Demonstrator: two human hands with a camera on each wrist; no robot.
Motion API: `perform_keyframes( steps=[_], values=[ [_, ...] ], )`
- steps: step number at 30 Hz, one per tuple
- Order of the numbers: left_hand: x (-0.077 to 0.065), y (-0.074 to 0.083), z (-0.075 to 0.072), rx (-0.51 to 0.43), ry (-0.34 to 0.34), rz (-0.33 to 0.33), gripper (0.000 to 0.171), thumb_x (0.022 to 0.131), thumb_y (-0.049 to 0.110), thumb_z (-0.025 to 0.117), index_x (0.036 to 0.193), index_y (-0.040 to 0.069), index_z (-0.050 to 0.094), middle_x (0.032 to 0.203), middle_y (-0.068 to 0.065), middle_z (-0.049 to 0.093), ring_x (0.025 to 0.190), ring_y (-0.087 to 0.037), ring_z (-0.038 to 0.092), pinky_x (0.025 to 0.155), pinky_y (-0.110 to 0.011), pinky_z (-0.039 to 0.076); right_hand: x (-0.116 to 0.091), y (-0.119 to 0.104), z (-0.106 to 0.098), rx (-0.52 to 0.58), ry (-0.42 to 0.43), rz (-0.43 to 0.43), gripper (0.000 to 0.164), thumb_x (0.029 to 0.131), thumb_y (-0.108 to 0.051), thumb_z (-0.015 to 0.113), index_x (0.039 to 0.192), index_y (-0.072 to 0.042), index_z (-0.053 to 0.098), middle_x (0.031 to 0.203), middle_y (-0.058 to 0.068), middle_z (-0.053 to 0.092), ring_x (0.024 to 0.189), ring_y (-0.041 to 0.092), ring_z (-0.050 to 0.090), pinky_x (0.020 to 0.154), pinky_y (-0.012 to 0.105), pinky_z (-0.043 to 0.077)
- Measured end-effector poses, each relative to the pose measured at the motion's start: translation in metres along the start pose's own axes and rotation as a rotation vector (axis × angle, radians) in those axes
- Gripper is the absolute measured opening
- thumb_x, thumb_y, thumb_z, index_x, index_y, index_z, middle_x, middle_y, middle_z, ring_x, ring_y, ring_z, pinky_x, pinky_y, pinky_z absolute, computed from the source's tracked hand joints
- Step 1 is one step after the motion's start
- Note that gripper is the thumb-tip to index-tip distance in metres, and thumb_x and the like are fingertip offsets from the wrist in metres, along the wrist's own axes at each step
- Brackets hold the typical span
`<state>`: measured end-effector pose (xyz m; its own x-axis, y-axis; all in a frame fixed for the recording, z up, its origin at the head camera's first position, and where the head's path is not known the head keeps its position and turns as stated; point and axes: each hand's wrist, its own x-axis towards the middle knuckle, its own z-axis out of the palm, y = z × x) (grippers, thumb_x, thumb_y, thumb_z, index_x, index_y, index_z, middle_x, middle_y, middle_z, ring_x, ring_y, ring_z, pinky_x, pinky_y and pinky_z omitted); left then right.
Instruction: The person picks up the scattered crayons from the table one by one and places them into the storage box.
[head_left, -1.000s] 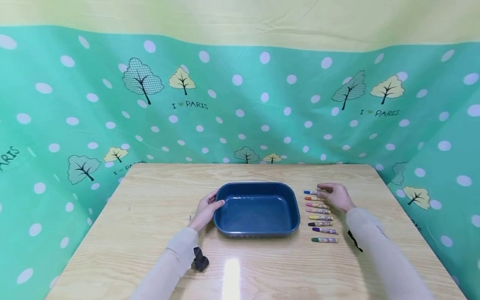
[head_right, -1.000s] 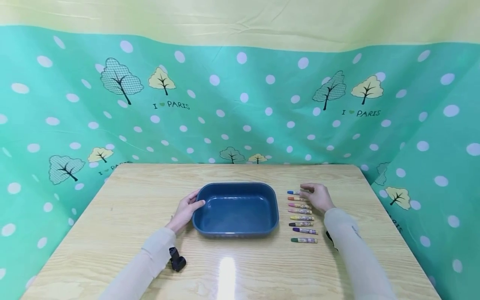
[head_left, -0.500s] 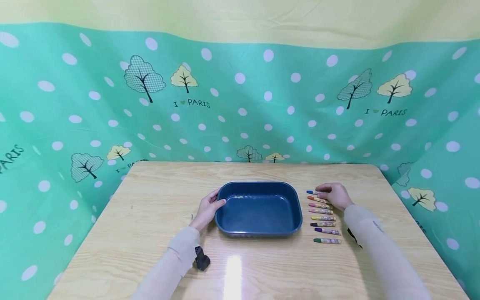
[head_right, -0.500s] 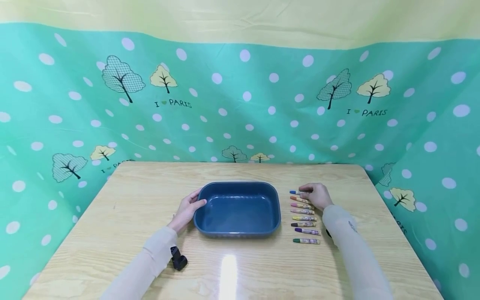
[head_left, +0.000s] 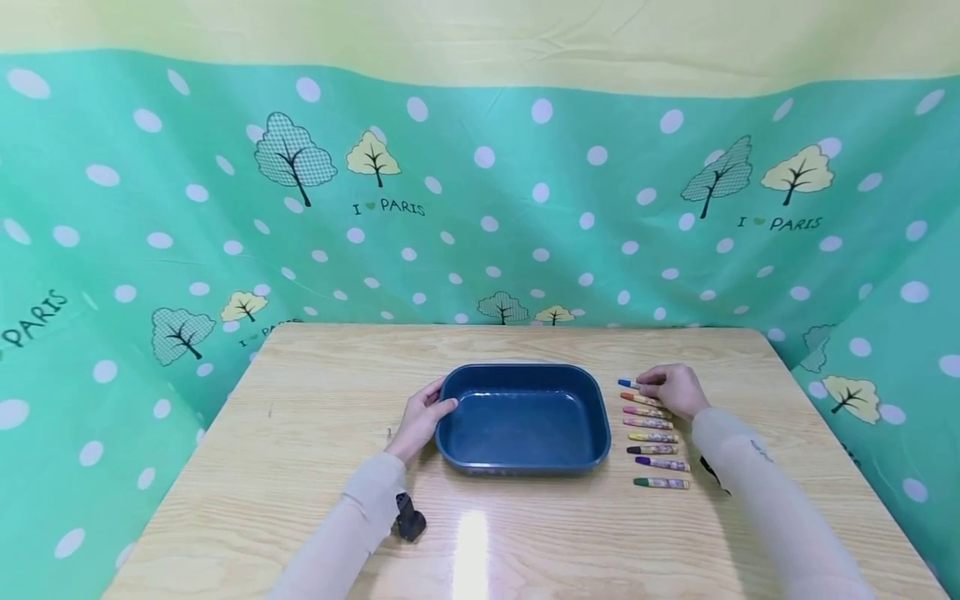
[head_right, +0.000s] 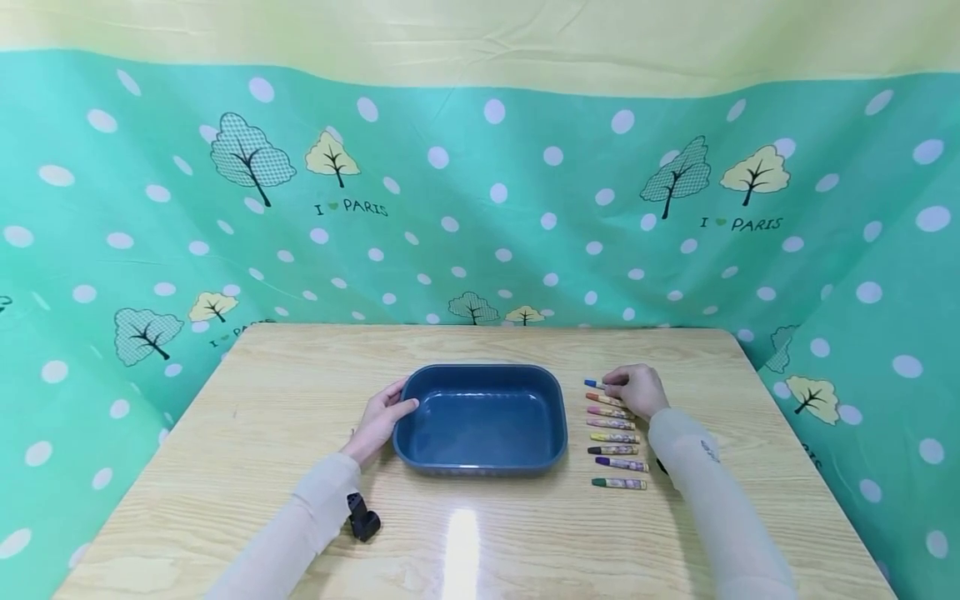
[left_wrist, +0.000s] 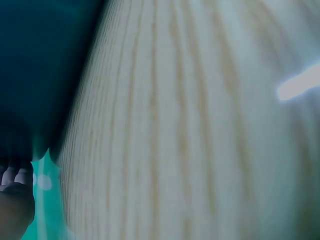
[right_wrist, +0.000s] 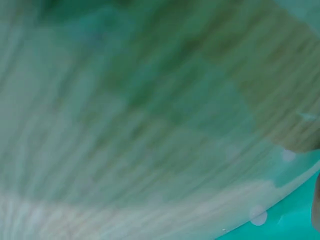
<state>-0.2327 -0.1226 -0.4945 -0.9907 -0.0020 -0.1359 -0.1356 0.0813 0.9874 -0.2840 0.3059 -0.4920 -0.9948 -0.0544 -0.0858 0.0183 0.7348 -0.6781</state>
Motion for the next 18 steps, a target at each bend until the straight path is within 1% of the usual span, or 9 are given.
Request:
perform_keyframes(
  steps=[4,6,8,11,13,15,18],
  values=[
    [0.001,0.001,0.004,-0.006,-0.006,0.005,0.052,0.085,0.010,0.059,0.135,0.007,0.045,0.135,-0.018,0.048,0.123,-0.029,0.047,0.103,-0.040,0.040,-0.002,0.000,-0.004,0.032,-0.007,0.047,0.025,0.085,-0.014,0.064,0.106,-0.003,0.067,0.105,0.017,0.065,0.094,0.026,0.060,0.080,0.038,0.051],
    [-0.004,0.009,0.005,-0.014,-0.018,0.001,0.051,0.085,0.008,0.059,0.135,0.005,0.044,0.135,-0.019,0.047,0.123,-0.030,0.046,0.103,-0.040,0.039,-0.003,0.000,-0.005,0.048,-0.008,0.061,0.028,0.085,-0.017,0.064,0.108,-0.003,0.066,0.106,0.017,0.065,0.094,0.025,0.060,0.080,0.037,0.051],
    [-0.005,0.012,0.006,-0.024,-0.024,0.003,0.052,0.085,0.007,0.059,0.134,0.003,0.044,0.135,-0.020,0.047,0.123,-0.031,0.046,0.103,-0.040,0.039,-0.005,0.001,-0.006,0.063,-0.011,0.063,0.030,0.085,-0.020,0.065,0.110,-0.003,0.065,0.107,0.017,0.065,0.094,0.025,0.061,0.079,0.036,0.051],
    [-0.006,0.011,0.007,-0.028,-0.031,0.001,0.052,0.086,0.006,0.058,0.135,0.002,0.043,0.135,-0.021,0.046,0.123,-0.032,0.046,0.104,-0.040,0.039,-0.010,-0.001,-0.009,0.089,-0.003,0.051,0.033,0.085,-0.021,0.064,0.113,-0.002,0.064,0.112,0.019,0.063,0.101,0.029,0.058,0.085,0.040,0.050],
    [-0.001,0.003,0.006,-0.024,-0.022,0.005,0.051,0.085,0.007,0.058,0.135,0.004,0.044,0.135,-0.020,0.047,0.122,-0.030,0.047,0.103,-0.039,0.040,-0.013,-0.006,-0.010,0.118,0.006,0.039,0.034,0.085,-0.021,0.064,0.113,-0.003,0.064,0.115,0.019,0.062,0.106,0.031,0.057,0.089,0.042,0.048],
    [0.000,0.000,0.005,-0.016,-0.010,0.008,0.051,0.086,0.008,0.058,0.135,0.005,0.044,0.134,-0.019,0.048,0.121,-0.030,0.048,0.102,-0.039,0.041,-0.015,-0.013,-0.010,0.142,0.015,0.016,0.034,0.085,-0.021,0.064,0.114,-0.003,0.063,0.118,0.019,0.060,0.110,0.033,0.055,0.092,0.044,0.047],
    [0.000,0.000,0.003,-0.011,0.004,-0.005,0.050,0.085,0.008,0.058,0.134,0.007,0.046,0.134,-0.017,0.049,0.121,-0.028,0.048,0.102,-0.040,0.041,-0.018,-0.027,-0.010,0.159,0.030,-0.031,0.034,0.085,-0.024,0.065,0.112,-0.005,0.065,0.116,0.017,0.062,0.105,0.030,0.058,0.088,0.041,0.050]
  ],
)
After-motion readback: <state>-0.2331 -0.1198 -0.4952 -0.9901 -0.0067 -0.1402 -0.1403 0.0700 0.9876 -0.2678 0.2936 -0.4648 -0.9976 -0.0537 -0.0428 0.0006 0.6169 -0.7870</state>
